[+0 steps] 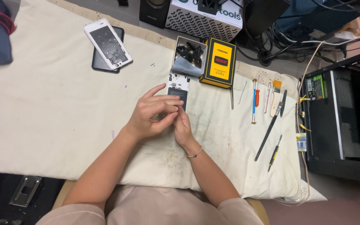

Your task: A person disassembles a mobile phone by prying off the back cover and then using a screwdriver to remove internal screws.

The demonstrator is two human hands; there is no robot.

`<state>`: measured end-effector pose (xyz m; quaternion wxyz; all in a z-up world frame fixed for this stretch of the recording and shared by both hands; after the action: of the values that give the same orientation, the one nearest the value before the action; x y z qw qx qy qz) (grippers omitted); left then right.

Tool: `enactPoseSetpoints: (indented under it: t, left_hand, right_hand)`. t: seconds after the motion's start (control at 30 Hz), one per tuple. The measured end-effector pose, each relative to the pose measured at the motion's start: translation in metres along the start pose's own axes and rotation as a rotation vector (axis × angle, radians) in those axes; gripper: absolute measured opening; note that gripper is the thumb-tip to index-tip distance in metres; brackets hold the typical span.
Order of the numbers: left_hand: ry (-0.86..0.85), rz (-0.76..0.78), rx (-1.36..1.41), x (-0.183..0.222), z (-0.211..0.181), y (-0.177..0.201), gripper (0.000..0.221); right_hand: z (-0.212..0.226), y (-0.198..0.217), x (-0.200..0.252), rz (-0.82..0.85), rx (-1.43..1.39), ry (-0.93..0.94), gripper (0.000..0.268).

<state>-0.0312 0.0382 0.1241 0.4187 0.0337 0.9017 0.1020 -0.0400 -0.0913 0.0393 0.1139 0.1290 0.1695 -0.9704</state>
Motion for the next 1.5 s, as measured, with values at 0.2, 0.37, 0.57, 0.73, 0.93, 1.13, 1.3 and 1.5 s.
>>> enactPoseSetpoints:
  t: [0.2,0.37,0.57,0.73,0.93,1.13,1.3,1.5]
  left_hand:
    - [-0.008,0.014,-0.036,0.009,0.015,0.002,0.003]
    - [-0.002,0.024,-0.082,0.001,0.013,0.013,0.001]
    - [-0.016,0.033,-0.170,-0.004,0.006,0.016,0.004]
    - [-0.052,0.045,-0.240,-0.002,0.002,0.023,0.004]
    - [-0.049,0.074,-0.175,-0.004,0.004,0.015,0.003]
    - [-0.055,0.120,-0.162,-0.003,0.005,0.017,0.007]
    - [-0.042,0.120,-0.126,-0.003,0.006,0.021,0.007]
    - [-0.034,0.119,-0.115,-0.003,0.005,0.018,0.007]
  right_hand:
    - [-0.013,0.019,0.002,0.002,0.176,0.064,0.034]
    - [-0.016,0.015,0.005,-0.103,0.052,0.037,0.024]
    - [-0.021,0.016,0.007,-0.155,0.114,0.062,0.023]
    - [0.002,0.009,0.004,-0.138,0.365,0.147,0.012]
    - [-0.012,0.016,0.003,-0.058,0.235,0.045,0.035]
    - [-0.024,0.016,0.007,-0.134,0.163,0.023,0.019]
    - [-0.023,0.020,-0.001,0.007,0.080,0.035,0.057]
    - [-0.033,0.013,0.003,-0.120,-0.141,-0.058,0.039]
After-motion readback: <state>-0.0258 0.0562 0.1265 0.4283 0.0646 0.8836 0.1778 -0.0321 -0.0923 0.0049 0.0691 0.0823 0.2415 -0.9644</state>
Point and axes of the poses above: each hand's wrist, its own x-axis away from the middle knuckle, its own y-axis out of the back of the hand, z = x × y, the point moved 5 cm from there along -x, towards the middle knuckle, and after that the axes turned 5 degrees about -x, right-handed, at the moved point
